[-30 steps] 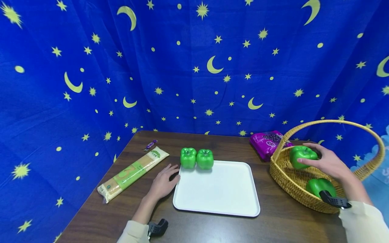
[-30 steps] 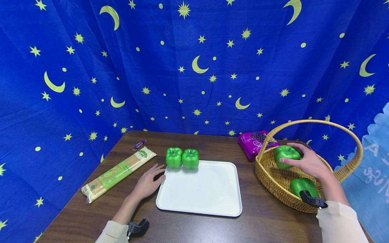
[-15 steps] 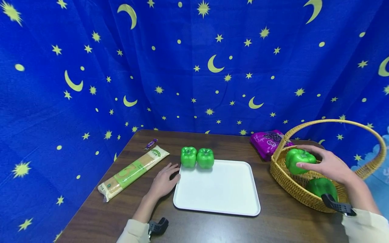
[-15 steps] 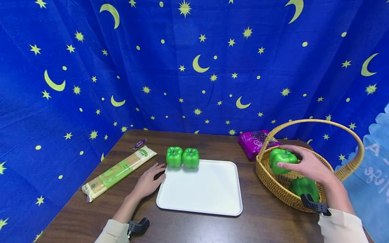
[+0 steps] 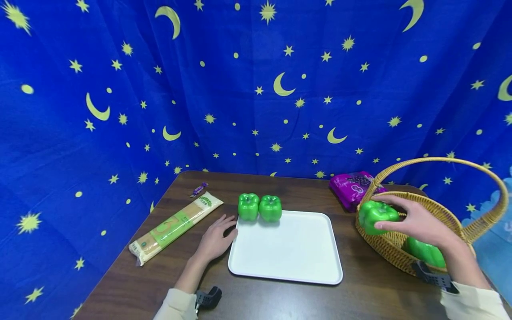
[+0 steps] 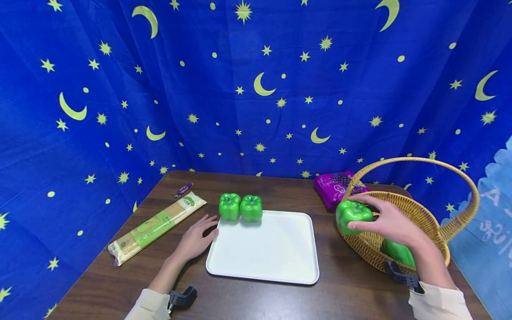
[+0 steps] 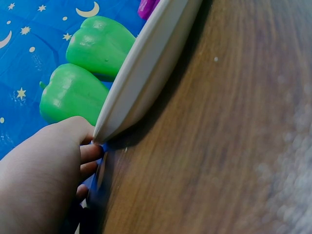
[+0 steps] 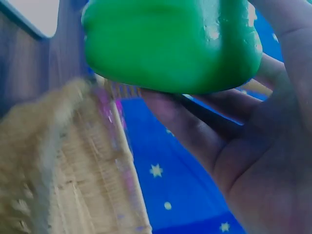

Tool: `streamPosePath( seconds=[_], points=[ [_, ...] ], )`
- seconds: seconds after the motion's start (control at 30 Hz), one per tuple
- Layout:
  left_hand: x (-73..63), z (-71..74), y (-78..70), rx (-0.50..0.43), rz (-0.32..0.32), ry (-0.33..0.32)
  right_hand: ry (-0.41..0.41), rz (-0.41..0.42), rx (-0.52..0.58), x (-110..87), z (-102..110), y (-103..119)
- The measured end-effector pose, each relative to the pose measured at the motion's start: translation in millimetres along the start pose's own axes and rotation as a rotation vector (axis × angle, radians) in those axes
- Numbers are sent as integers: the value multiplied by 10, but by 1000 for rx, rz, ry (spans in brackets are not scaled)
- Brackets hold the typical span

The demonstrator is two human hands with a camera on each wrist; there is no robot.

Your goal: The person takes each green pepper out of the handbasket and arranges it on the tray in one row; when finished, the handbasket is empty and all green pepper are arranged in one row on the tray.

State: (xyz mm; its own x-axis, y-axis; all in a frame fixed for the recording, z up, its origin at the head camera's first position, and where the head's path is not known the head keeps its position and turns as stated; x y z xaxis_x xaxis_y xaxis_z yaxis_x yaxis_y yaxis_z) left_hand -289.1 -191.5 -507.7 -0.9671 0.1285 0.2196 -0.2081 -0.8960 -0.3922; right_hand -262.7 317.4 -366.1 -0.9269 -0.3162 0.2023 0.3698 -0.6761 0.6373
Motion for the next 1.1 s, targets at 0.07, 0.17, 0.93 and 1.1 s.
streamPosePath(
  seconds=[0.07, 0.17, 0.93, 1.1],
  points=[
    [-9, 7, -9, -4, 0, -2, -13, -8, -3, 31, -63, 52],
    [-12, 14, -15, -5, 3, -2, -38, -23, -2, 86, -187, 108],
    [19, -2, 1, 5, 40, 30, 40, -16, 78, 366, -1127, 108],
    [14, -7, -3, 1, 44, 32, 55, 18, 89, 377, -1233, 95]
  ],
)
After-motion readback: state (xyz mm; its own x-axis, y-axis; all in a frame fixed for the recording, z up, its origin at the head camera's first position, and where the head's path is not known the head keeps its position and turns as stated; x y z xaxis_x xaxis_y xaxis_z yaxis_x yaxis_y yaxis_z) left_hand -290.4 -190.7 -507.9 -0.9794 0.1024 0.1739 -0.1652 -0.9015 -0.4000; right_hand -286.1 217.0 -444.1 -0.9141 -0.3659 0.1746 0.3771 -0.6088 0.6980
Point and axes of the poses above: each hand's wrist, its own x-axis towards the middle knuckle, its own z-axis out of the back of the hand, y = z × x, the point moved 3 cm from there along x, towards the middle knuckle, and after that the axes turned 8 degrees about x, right-handed, at the moved point
